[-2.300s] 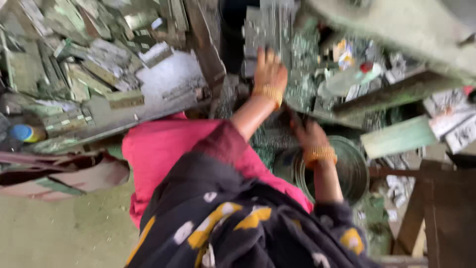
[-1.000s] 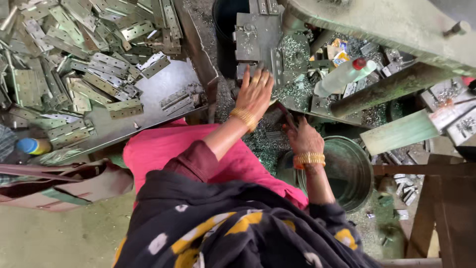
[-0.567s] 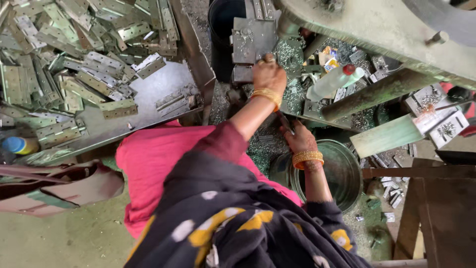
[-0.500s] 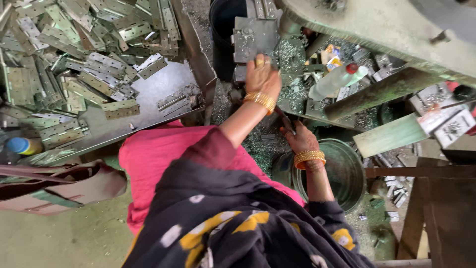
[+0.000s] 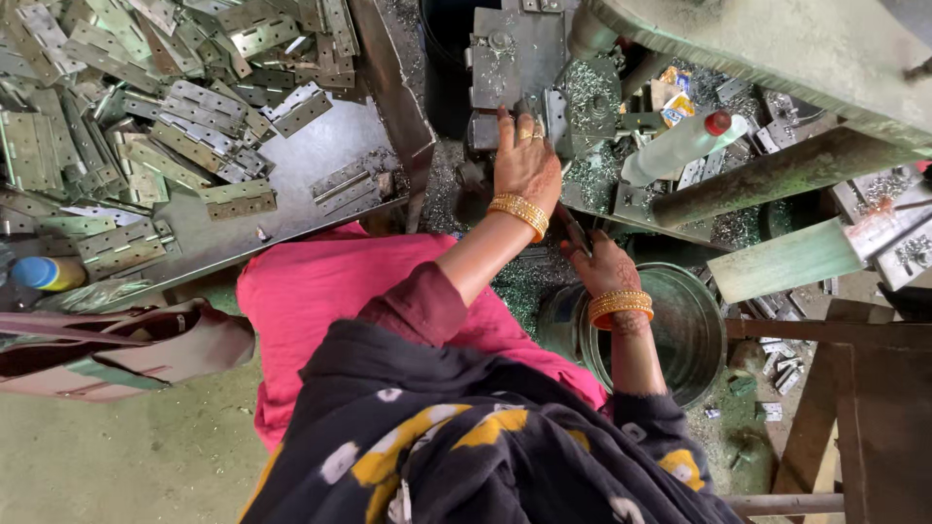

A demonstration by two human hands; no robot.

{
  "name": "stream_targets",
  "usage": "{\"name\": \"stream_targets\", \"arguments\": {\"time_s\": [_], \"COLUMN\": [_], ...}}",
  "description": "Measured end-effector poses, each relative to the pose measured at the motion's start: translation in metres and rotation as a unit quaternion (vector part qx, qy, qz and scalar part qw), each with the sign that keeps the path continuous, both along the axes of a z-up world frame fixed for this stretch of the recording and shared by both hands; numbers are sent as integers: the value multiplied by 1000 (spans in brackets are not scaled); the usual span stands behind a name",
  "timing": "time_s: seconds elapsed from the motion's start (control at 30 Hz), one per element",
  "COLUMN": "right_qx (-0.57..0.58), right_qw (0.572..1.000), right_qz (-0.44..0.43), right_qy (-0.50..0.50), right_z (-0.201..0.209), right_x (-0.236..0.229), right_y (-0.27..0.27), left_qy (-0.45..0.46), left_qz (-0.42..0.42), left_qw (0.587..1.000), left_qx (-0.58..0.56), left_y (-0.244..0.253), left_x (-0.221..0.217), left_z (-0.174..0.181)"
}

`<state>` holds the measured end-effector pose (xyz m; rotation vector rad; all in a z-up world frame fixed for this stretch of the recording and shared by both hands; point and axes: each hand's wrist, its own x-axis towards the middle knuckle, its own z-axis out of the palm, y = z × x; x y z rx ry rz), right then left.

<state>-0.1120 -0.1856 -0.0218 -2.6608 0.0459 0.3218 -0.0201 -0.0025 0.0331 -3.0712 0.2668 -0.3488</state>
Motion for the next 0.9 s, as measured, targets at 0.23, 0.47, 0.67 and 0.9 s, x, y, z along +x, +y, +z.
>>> {"name": "stream_targets", "arguments": {"time_s": [0.23, 0.47, 0.67, 0.9], "right_qx": [29, 6, 26, 36], "right_qw": [999, 1000, 999, 996], "right_qz": [14, -24, -37, -82], "right_qy": [-36, -2, -11, 23], "right_z": [-46, -60, -78, -100], "right_x": [-2, -4, -5, -30], "right_y": [-21, -22, -31, -16], "left_qy": [16, 117, 139, -22], "left_qz": [34, 11, 30, -26], "left_qw": [999, 992, 990, 994], "left_qx": [-7, -40, -4, -100], "left_y": [-18, -11, -11, 5], "left_x": [11, 11, 23, 17], "left_z": [0, 8, 3, -41]}}
